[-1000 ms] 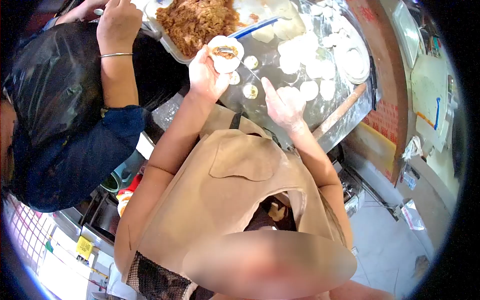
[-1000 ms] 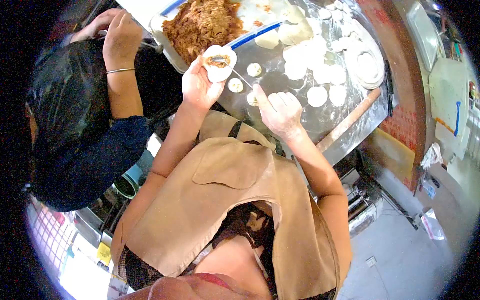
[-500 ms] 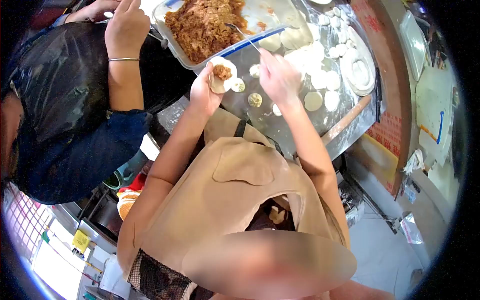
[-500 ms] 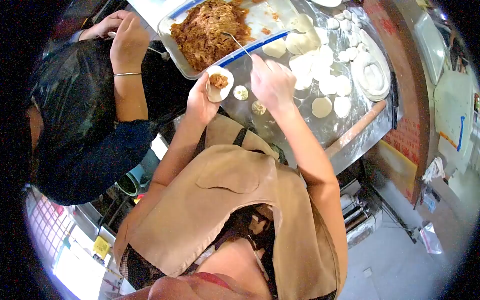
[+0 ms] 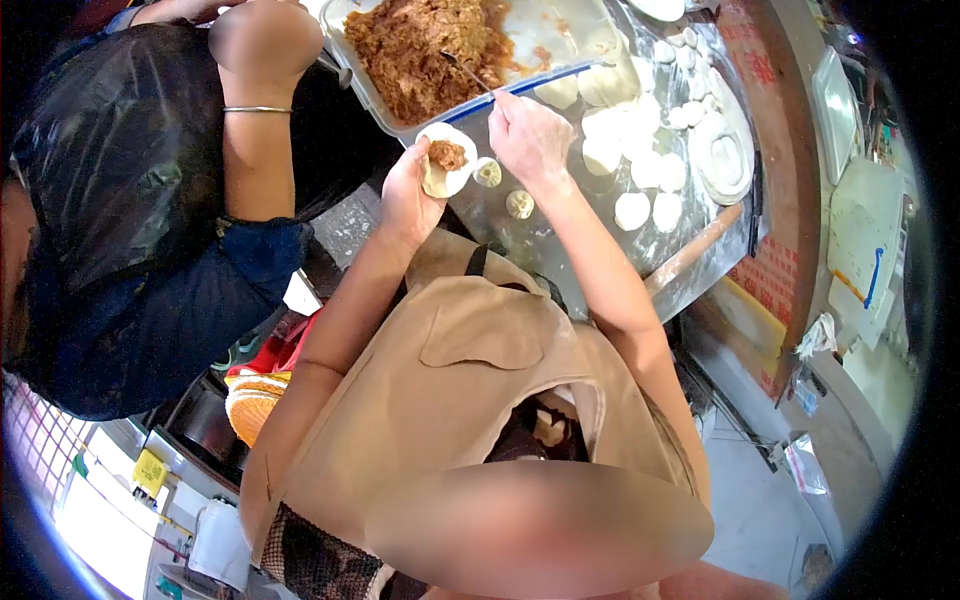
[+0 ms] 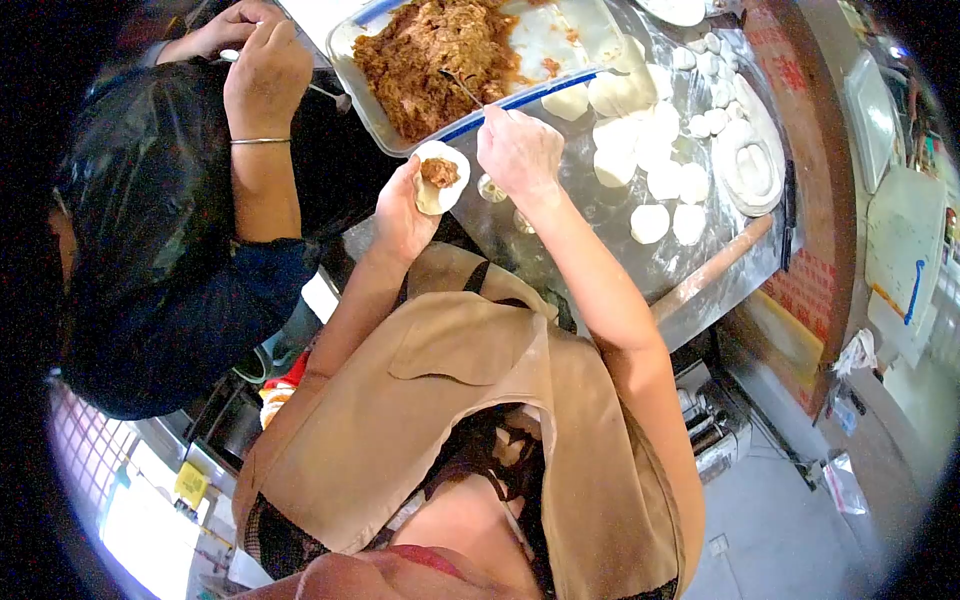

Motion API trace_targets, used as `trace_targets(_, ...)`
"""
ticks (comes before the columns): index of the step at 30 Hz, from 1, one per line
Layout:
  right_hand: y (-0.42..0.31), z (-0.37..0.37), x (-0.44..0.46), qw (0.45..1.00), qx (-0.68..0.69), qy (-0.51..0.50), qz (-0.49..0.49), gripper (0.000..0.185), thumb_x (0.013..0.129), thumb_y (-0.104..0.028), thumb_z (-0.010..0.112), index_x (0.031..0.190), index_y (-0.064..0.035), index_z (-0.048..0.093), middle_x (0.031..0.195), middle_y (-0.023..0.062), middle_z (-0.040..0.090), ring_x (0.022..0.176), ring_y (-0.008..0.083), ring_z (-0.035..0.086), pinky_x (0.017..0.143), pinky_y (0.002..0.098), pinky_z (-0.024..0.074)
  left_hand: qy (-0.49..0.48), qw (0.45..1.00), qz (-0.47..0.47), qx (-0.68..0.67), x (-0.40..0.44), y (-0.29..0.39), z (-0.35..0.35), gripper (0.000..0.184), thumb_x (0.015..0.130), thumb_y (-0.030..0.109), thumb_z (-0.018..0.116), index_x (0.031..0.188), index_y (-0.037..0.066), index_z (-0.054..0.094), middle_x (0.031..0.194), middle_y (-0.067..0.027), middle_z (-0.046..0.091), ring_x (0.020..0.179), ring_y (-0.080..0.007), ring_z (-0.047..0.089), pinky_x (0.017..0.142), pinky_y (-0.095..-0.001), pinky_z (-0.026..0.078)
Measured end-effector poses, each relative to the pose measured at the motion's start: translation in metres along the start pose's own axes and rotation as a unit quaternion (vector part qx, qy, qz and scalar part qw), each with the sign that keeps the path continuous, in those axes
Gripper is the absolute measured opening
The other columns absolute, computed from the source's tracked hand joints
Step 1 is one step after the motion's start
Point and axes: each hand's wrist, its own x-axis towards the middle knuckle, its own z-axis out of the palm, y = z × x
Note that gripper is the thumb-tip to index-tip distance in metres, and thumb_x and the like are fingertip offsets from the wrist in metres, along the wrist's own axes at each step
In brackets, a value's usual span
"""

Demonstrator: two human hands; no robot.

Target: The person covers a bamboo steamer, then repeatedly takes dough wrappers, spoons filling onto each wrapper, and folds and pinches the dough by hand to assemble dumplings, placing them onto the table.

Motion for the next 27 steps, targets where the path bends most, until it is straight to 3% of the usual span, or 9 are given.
trace_targets(8, 0.014, 0.006, 0.021, 0.956, 0.192, -0.064, 0.214, 0.021, 0.079, -0.018, 0.057, 0.084, -0.0046, 0.073, 0.08, 0.017, 0.068, 0.071, 0.03, 0.066, 0.068, 0.0388, 0.051, 0.016, 1.0, 0.006, 0.011, -0.002, 0.006, 0.01, 0.035, 0.098, 0.023, 0.038, 0.121, -0.002, 0.047, 0.118, -0.0134, 0.057, 0.111, -0.0244, 0.056, 0.098, -0.0408, 0.044)
trace_targets(10, 0.024, -0.001, 0.022, 0.85, 0.379, -0.089, 0.356, 0.017, 0.078, -0.016, 0.062, 0.084, -0.0032, 0.072, 0.064, 0.0061, 0.066, 0.056, 0.0197, 0.06, 0.055, 0.0319, 0.0466, 0.025, 1.0, 0.015, 0.01, 0.001, 0.01, 0.011, 0.036, 0.098, 0.023, 0.038, 0.121, -0.002, 0.046, 0.119, -0.0138, 0.057, 0.111, -0.0247, 0.056, 0.098, -0.0409, 0.044)
trace_targets(11, 0.029, -0.011, 0.021, 0.775, 0.454, -0.125, 0.422, 0.015, 0.077, -0.012, 0.066, 0.085, -0.0026, 0.072, 0.053, -0.004, 0.053, 0.048, 0.0101, 0.046, 0.044, 0.0251, 0.0357, 0.034, 0.999, 0.023, 0.01, 0.002, 0.012, 0.012, 0.036, 0.098, 0.023, 0.038, 0.122, -0.002, 0.046, 0.119, -0.0141, 0.056, 0.111, -0.025, 0.056, 0.099, -0.041, 0.044)
trace_targets(12, 0.033, -0.014, 0.018, 0.774, 0.454, -0.125, 0.422, 0.015, 0.077, -0.012, 0.066, 0.085, -0.0026, 0.072, 0.053, -0.004, 0.053, 0.048, 0.0101, 0.046, 0.044, 0.0251, 0.0357, 0.035, 0.999, 0.031, 0.023, 0.004, 0.015, 0.012, 0.037, 0.097, 0.023, 0.038, 0.123, -0.003, 0.045, 0.12, -0.0145, 0.056, 0.112, -0.0256, 0.055, 0.099, -0.0411, 0.044)
trace_targets(14, 0.042, -0.019, 0.011, 0.668, 0.566, -0.149, 0.459, 0.015, 0.077, -0.013, 0.066, 0.087, -0.0031, 0.072, 0.05, -0.0073, 0.041, 0.044, 0.0063, 0.037, 0.04, 0.0225, 0.0263, 0.033, 0.999, 0.034, 0.022, 0.007, 0.02, 0.018, 0.037, 0.097, 0.024, 0.038, 0.123, -0.002, 0.046, 0.121, -0.0149, 0.056, 0.113, -0.0262, 0.055, 0.099, -0.0414, 0.043)
trace_targets(16, 0.049, -0.012, 0.006, 0.687, 0.553, -0.161, 0.443, 0.018, 0.078, -0.017, 0.065, 0.088, -0.0048, 0.072, 0.052, -0.0005, 0.054, 0.047, 0.0122, 0.05, 0.045, 0.0262, 0.0378, 0.048, 0.997, 0.04, 0.038, 0.01, 0.02, 0.021, 0.038, 0.096, 0.024, 0.038, 0.123, -0.002, 0.046, 0.121, -0.015, 0.055, 0.112, -0.0267, 0.055, 0.098, -0.0416, 0.044)
trace_targets(18, 0.031, -0.004, 0.006, 0.944, 0.221, -0.037, 0.243, 0.021, 0.078, -0.021, 0.061, 0.091, -0.0074, 0.072, 0.063, 0.0092, 0.065, 0.06, 0.0231, 0.063, 0.058, 0.0328, 0.0487, 0.033, 0.997, 0.061, 0.044, 0.015, 0.02, 0.016, 0.037, 0.096, 0.024, 0.039, 0.123, -0.001, 0.046, 0.12, -0.0147, 0.056, 0.111, -0.0269, 0.055, 0.097, -0.0416, 0.044)
trace_targets(19, 0.017, -0.017, 0.012, 0.963, 0.134, -0.072, 0.221, 0.025, 0.079, -0.022, 0.055, 0.092, -0.0091, 0.071, 0.082, 0.0151, 0.068, 0.079, 0.0313, 0.066, 0.075, 0.0386, 0.0511, 0.033, 0.997, 0.059, 0.041, 0.015, 0.019, 0.016, 0.037, 0.096, 0.024, 0.039, 0.122, -0.001, 0.046, 0.119, -0.014, 0.056, 0.11, -0.0265, 0.056, 0.096, -0.0411, 0.045)
trace_targets(27, 0.0, -0.005, 0.04, 0.971, 0.081, -0.141, 0.178, 0.027, 0.078, -0.019, 0.049, 0.086, -0.0063, 0.071, 0.087, 0.0187, 0.067, 0.084, 0.0341, 0.064, 0.079, 0.0434, 0.0503, 0.059, 0.997, 0.041, 0.03, 0.007, 0.013, 0.009, 0.037, 0.095, 0.024, 0.041, 0.121, -0.001, 0.046, 0.117, -0.0138, 0.057, 0.109, -0.0262, 0.056, 0.096, -0.0411, 0.044)
